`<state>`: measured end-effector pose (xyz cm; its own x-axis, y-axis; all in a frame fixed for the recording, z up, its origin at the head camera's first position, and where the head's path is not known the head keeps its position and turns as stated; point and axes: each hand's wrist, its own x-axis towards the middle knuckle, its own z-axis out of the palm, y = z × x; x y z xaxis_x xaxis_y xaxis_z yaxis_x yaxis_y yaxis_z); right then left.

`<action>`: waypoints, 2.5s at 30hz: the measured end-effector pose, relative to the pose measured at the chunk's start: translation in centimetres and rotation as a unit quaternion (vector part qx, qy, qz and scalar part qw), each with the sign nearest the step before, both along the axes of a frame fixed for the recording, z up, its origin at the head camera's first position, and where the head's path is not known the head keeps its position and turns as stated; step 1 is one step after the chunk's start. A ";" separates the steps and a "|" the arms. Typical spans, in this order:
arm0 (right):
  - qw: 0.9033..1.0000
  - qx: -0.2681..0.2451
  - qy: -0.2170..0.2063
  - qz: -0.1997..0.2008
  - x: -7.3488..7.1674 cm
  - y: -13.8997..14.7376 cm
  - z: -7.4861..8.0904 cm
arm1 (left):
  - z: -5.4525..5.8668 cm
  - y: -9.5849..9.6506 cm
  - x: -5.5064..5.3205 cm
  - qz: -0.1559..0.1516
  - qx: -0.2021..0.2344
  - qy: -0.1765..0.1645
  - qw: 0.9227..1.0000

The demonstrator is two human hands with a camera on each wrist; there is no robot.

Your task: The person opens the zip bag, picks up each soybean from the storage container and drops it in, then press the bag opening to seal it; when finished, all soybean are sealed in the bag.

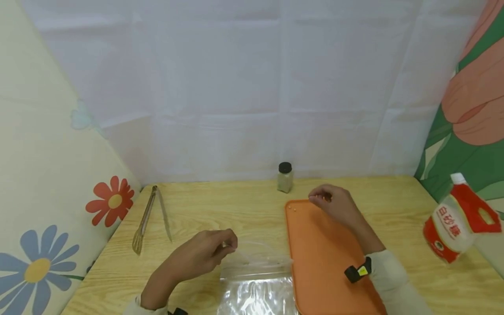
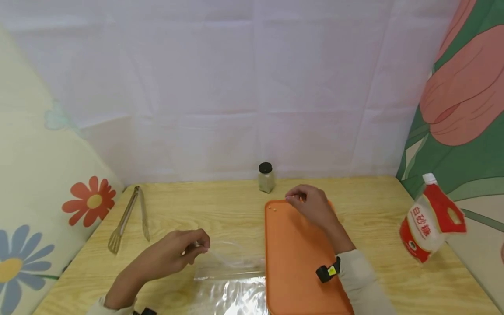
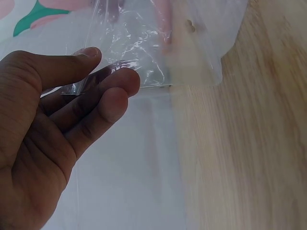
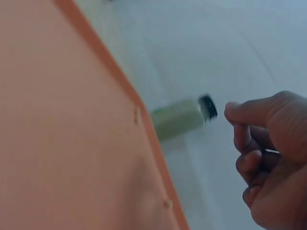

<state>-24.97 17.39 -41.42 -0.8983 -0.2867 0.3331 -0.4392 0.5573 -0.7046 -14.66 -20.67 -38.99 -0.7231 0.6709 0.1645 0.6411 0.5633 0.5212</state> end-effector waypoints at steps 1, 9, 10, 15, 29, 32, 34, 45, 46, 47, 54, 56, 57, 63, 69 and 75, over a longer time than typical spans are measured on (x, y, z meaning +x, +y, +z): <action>1.000 0.006 -0.011 -0.018 -0.3 0.7 -0.4 | 0.0 0.0 0.0 0.000 0.000 0.000 1.000; 0.995 0.031 -0.073 -0.063 -1.5 3.4 -2.7 | 0.0 0.1 0.1 0.000 0.000 0.000 1.000; 0.994 0.038 -0.078 -0.063 -1.5 3.5 -2.9 | -0.1 0.1 0.1 0.001 0.000 -0.002 1.000; 0.992 0.076 -0.082 -0.063 -1.8 3.8 -3.9 | -0.2 0.2 0.1 0.000 -0.001 -0.007 1.000; 0.989 0.106 -0.072 -0.077 -2.0 3.7 -4.4 | -0.1 0.2 0.2 -0.001 -0.005 -0.004 1.000; 0.989 0.106 -0.071 -0.071 -2.0 3.7 -4.4 | -0.1 0.2 0.2 0.000 -0.004 -0.001 1.000; 0.990 0.104 -0.072 -0.068 -2.0 3.6 -4.4 | 0.0 0.2 0.2 0.000 -0.004 0.000 1.000; 0.991 0.104 -0.058 -0.068 -2.2 3.6 -4.2 | 0.1 0.2 0.0 0.002 -0.004 0.002 1.000; 0.991 0.105 -0.057 -0.067 -2.1 3.6 -4.1 | 0.1 0.2 0.0 0.002 -0.003 0.002 1.000; 0.991 0.105 -0.055 -0.066 -2.1 3.5 -4.1 | 0.0 0.2 0.0 0.000 -0.002 0.002 1.000; 0.997 0.052 -0.046 -0.027 -1.6 2.7 -2.4 | -0.2 0.1 0.0 -0.005 0.003 0.003 1.000; 0.999 0.025 -0.044 0.001 -1.2 2.1 -1.4 | -0.2 0.1 0.0 -0.005 0.003 0.003 1.000; 0.999 0.011 -0.043 0.018 -0.9 1.8 -0.8 | -0.2 0.1 0.0 -0.004 0.003 0.002 1.000; 0.988 -0.049 -0.052 0.139 1.1 -0.4 1.9 | -0.2 0.1 0.1 0.000 0.003 -0.001 1.000; 0.963 -0.065 -0.065 0.254 4.3 -3.5 4.2 | -0.1 0.2 0.1 0.000 0.002 -0.005 1.000; 0.938 -0.050 -0.066 0.336 5.3 -5.6 3.3 | 0.0 0.2 0.2 0.007 0.002 -0.010 1.000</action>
